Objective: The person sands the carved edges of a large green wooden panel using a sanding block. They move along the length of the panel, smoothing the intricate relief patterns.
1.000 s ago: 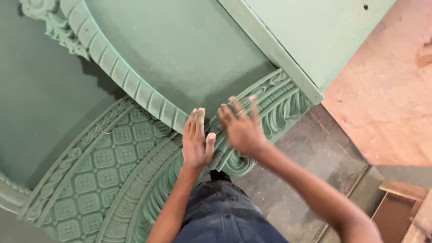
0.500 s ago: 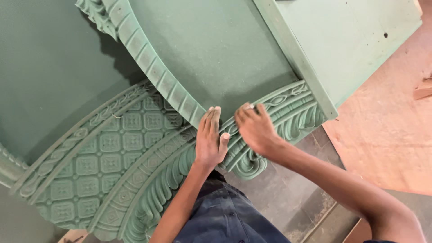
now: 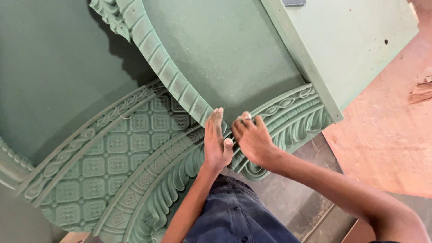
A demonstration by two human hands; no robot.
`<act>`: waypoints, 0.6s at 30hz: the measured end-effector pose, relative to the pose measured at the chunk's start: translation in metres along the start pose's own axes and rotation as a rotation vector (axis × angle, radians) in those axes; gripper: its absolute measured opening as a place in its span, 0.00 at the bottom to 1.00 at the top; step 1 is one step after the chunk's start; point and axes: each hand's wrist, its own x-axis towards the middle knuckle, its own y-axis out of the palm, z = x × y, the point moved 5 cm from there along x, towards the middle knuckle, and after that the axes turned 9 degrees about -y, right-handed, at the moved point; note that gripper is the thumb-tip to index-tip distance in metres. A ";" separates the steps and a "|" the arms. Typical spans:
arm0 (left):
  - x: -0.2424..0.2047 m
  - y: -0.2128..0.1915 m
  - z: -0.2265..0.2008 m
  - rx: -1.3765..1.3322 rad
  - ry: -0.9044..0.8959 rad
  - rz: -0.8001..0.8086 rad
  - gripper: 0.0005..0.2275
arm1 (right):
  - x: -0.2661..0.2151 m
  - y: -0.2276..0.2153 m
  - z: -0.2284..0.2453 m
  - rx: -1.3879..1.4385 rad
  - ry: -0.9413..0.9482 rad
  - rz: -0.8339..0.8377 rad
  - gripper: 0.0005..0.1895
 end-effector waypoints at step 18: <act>-0.005 -0.009 -0.001 -0.239 -0.052 -0.090 0.36 | -0.010 -0.013 -0.033 0.023 -0.038 0.123 0.16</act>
